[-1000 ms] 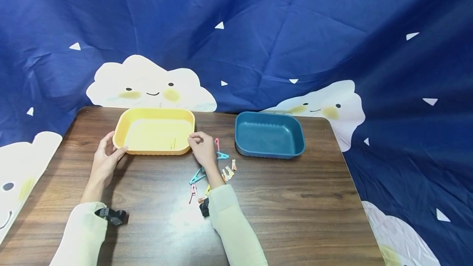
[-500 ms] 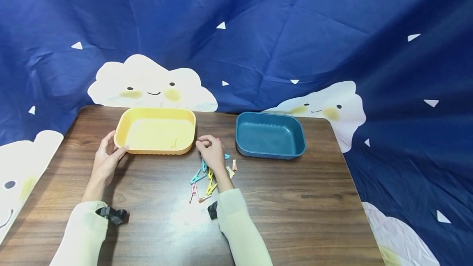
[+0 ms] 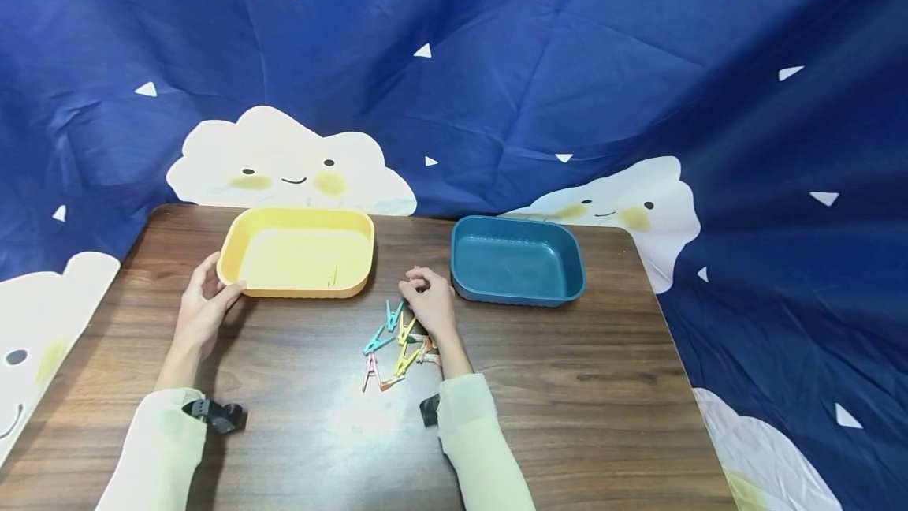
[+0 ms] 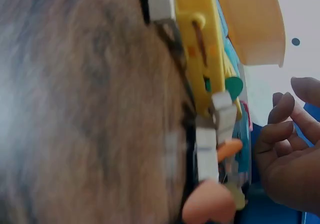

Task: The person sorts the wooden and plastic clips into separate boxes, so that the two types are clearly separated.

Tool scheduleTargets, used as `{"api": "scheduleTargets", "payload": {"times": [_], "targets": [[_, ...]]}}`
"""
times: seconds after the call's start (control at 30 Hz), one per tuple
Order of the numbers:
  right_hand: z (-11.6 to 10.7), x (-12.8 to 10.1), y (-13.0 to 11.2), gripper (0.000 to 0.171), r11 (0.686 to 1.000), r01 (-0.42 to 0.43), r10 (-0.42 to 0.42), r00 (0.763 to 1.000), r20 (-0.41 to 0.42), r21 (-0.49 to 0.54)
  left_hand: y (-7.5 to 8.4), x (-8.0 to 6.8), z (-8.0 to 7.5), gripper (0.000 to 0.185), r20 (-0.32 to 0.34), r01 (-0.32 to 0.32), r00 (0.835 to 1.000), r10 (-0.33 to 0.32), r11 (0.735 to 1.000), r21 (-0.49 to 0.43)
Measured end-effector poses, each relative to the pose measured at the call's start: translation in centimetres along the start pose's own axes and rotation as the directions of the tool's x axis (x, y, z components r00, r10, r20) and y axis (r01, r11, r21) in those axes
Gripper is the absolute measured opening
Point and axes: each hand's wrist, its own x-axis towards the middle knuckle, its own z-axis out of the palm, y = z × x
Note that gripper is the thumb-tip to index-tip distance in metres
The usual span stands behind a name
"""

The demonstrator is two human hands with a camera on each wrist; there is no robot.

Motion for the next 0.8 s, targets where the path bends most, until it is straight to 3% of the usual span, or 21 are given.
{"api": "scheduleTargets", "payload": {"times": [0.47,0.67,0.8], "targets": [[-1.6,-0.9,1.5,0.025,0.997,-0.078,0.078,0.997,0.003,0.005,0.0,-0.1,0.0,0.075,0.006,-0.004,1.0,0.004,1.0,0.018],[-2.3,-1.1,1.7,0.029,0.996,-0.078,0.079,0.997,0.015,-0.039,-0.1,0.0,0.0,0.075,0.007,-0.004,1.0,0.004,1.0,-0.01],[-2.4,-1.0,1.9,0.031,0.991,-0.06,0.064,0.998,0.029,-0.119,-0.1,0.0,-0.1,0.076,0.012,0.007,1.0,-0.007,1.0,-0.011]]}}
